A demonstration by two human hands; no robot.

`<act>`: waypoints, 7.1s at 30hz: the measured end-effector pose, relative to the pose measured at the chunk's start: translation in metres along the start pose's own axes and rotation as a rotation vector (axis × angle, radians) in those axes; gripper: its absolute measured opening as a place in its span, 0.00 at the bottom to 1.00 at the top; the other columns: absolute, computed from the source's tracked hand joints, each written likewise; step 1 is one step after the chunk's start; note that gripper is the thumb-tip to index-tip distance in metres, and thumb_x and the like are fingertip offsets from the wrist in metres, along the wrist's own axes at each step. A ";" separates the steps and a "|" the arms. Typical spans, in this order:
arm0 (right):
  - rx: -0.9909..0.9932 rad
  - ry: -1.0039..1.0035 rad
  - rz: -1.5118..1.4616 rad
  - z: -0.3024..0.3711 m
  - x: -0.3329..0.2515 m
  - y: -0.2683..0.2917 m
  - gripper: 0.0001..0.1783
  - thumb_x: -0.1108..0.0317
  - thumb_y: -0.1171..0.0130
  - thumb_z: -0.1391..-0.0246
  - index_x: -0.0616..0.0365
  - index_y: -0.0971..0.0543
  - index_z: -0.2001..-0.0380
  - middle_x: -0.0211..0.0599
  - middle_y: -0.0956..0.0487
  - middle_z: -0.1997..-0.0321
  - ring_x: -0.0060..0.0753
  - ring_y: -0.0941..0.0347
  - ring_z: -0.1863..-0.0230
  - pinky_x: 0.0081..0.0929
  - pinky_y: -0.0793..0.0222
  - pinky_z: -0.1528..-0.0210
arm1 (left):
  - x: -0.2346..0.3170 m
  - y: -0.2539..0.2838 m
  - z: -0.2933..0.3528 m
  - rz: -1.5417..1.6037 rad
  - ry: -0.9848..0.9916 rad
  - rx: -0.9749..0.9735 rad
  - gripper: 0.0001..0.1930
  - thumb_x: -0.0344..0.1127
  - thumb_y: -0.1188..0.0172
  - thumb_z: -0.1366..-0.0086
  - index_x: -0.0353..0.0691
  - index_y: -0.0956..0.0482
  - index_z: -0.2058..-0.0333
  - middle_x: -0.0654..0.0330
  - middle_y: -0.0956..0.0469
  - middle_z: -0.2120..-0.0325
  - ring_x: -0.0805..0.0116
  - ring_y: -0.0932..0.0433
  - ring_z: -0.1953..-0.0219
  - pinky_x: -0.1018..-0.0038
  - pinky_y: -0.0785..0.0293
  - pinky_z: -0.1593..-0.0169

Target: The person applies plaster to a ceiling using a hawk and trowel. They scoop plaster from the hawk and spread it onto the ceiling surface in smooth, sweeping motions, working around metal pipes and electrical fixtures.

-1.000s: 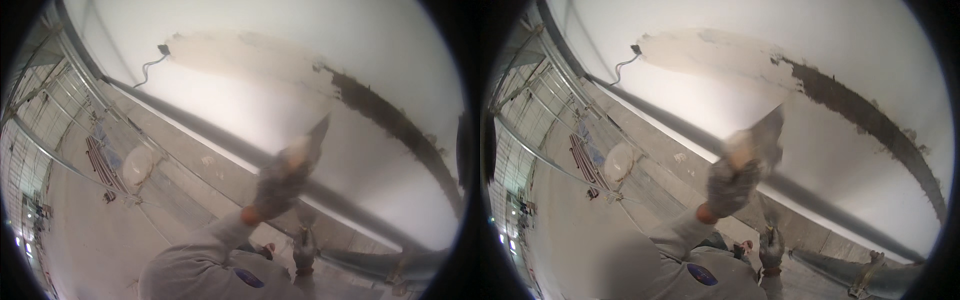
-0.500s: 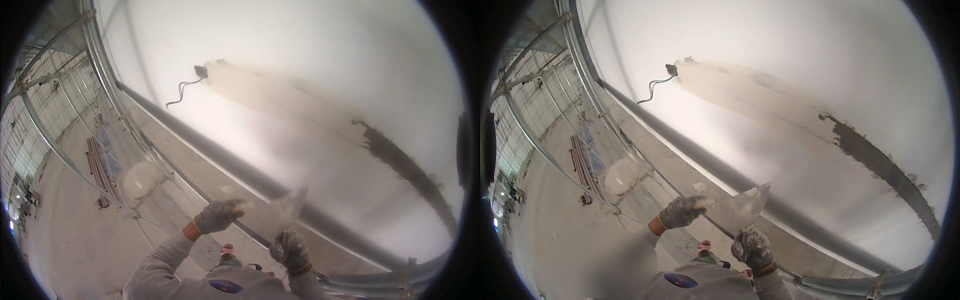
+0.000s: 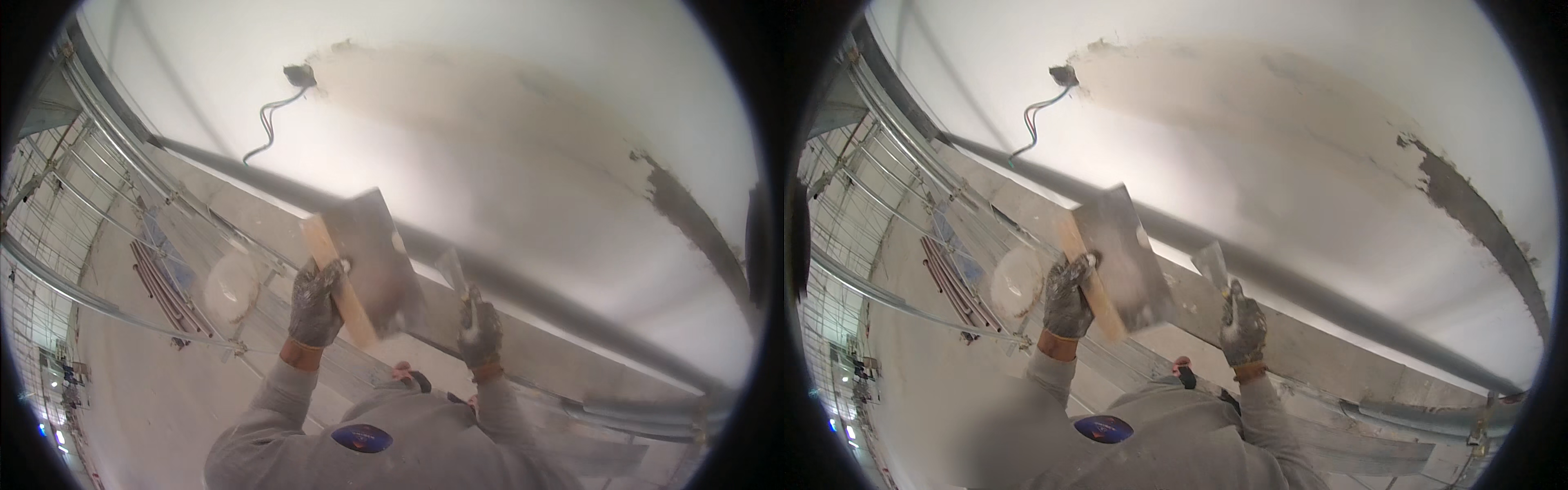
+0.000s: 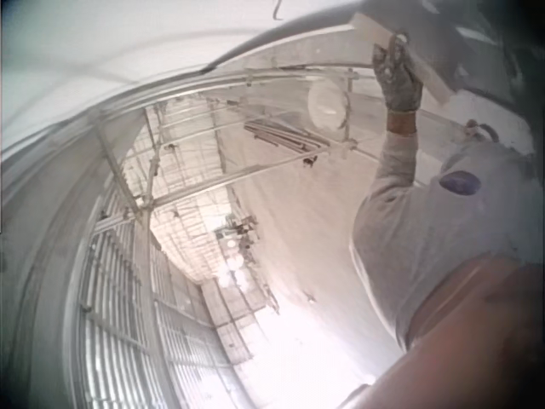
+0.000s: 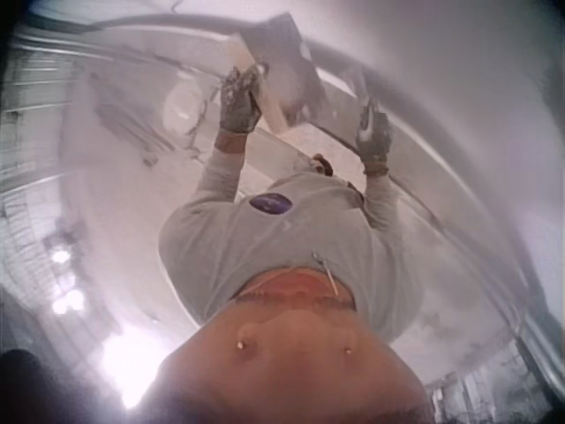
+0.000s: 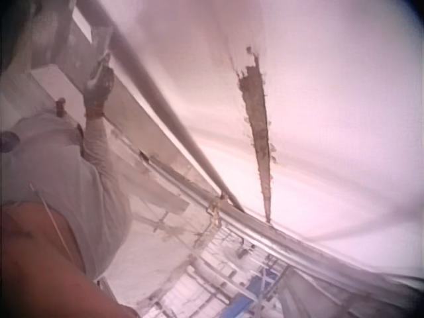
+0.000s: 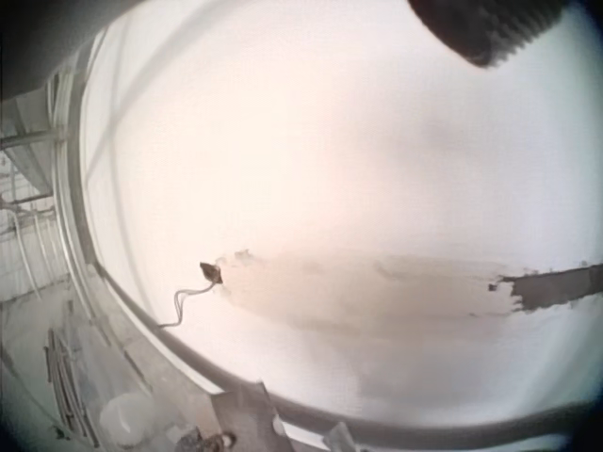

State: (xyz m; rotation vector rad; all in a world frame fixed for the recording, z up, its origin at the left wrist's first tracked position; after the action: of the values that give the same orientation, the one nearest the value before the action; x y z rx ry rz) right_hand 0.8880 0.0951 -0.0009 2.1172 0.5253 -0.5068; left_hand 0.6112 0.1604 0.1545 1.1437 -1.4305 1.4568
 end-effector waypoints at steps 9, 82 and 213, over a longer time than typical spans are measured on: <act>-0.068 -0.283 0.002 0.047 -0.010 -0.011 0.24 0.68 0.40 0.40 0.54 0.24 0.40 0.47 0.20 0.60 0.52 0.21 0.61 0.45 0.25 0.59 | 0.107 -0.056 -0.190 -0.729 -0.778 0.477 0.18 0.41 0.38 0.33 0.31 0.24 0.54 0.48 0.18 0.69 0.58 0.17 0.65 0.64 0.21 0.58; -0.824 -0.542 -2.177 0.091 0.001 0.042 0.21 0.53 0.45 0.32 0.56 0.26 0.45 0.33 0.21 0.56 0.32 0.25 0.64 0.32 0.30 0.61 | -0.057 0.007 0.125 -1.081 -0.993 0.445 0.25 0.32 0.29 0.40 0.44 0.27 0.45 0.56 0.20 0.58 0.51 0.21 0.55 0.59 0.24 0.49; -1.598 -1.595 -1.503 0.081 -0.636 -1.070 0.20 0.63 0.40 0.35 0.63 0.26 0.45 0.40 0.19 0.55 0.33 0.19 0.59 0.28 0.20 0.59 | -0.208 1.160 -0.247 0.054 -0.127 1.314 0.12 0.35 0.37 0.35 0.36 0.21 0.56 0.55 0.19 0.54 0.55 0.18 0.55 0.62 0.22 0.51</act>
State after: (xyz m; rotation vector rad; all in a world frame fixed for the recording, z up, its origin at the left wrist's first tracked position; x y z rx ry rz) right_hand -0.2257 0.4807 -0.4089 -0.6998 0.8652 -1.5031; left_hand -0.4534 0.3469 -0.3762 1.9433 -0.4092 2.4706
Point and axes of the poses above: each hand's wrist, its own z-axis away from the middle knuckle, its own y-axis out of the back of the hand, x = y × z, the point moved 4 cm from there along -z, towards the middle knuckle
